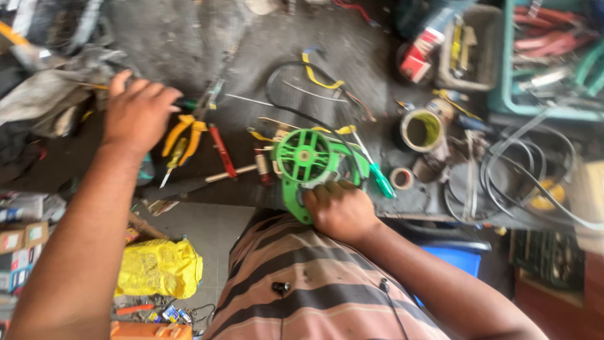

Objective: The person repairs a green circular saw at a cluttered workbench. They handle small screws and components by hand, use pliers to work on a part, drive screws with a screwdriver, and reposition the saw body while fitting its parts back together.

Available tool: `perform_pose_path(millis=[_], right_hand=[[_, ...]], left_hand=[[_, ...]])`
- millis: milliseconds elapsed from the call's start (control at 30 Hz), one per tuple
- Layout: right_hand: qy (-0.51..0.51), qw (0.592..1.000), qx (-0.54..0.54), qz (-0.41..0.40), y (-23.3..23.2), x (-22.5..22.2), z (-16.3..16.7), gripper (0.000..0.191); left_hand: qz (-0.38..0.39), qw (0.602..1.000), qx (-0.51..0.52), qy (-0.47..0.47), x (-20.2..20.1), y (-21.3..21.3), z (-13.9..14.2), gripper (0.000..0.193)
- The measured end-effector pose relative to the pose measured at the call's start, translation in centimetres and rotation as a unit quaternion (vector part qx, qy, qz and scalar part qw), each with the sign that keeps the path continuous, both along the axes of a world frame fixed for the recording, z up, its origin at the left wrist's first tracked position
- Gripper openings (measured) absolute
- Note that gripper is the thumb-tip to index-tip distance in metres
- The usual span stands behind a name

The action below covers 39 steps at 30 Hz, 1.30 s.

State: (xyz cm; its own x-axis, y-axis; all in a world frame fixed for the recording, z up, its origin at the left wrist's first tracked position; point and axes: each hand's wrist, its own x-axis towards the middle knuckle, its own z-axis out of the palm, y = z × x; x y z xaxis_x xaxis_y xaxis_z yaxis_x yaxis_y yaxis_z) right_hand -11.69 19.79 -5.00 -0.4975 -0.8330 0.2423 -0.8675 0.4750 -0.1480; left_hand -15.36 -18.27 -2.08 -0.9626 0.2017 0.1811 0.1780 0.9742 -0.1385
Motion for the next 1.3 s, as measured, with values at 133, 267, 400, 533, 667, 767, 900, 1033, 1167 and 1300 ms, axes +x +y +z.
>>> perform_pose_path(millis=[133,267,400,533,667,767,900,1033,1167,1300], right_hand=[[0.018,1.0,-0.014,-0.006,0.4,0.4,-0.3,0.007],[0.015,1.0,0.009,-0.01,0.8,0.3,-0.5,0.007],[0.009,1.0,0.0,-0.002,0.9,0.0,-0.5,0.008],[0.009,1.0,-0.015,0.0,0.5,-0.1,-0.4,0.007],[0.008,1.0,-0.01,0.009,0.3,-0.1,-0.5,0.009],[0.003,1.0,-0.011,0.012,0.2,-0.3,-0.6,0.009],[0.009,1.0,-0.003,0.022,-0.1,-0.6,-0.4,0.009],[-0.007,1.0,0.005,0.026,-0.4,-1.2,0.1,0.008],[-0.01,1.0,0.013,0.021,-0.7,-1.7,0.4,0.007],[-0.002,1.0,0.007,0.018,-1.0,-1.8,0.1,0.008]], left_hand=[[0.02,0.996,-0.069,0.051,-0.3,0.3,-0.3,0.014],[0.124,0.99,-0.068,0.029,-1.7,0.7,-0.7,0.02],[0.219,0.975,0.028,-0.011,-2.3,1.3,-0.4,0.036],[0.213,0.975,0.069,0.012,-1.7,1.6,1.0,0.042],[0.172,0.978,0.114,0.04,-1.3,2.1,2.1,0.052],[0.177,0.977,0.12,0.028,-1.4,2.4,2.3,0.058],[0.178,0.975,0.132,0.027,-1.5,1.9,2.0,0.052],[0.162,0.967,0.193,0.038,-1.6,1.4,1.6,0.043],[0.21,0.944,0.254,0.012,-0.7,0.7,2.0,0.032],[0.348,0.916,0.097,-0.175,3.5,-1.5,3.8,0.05]])
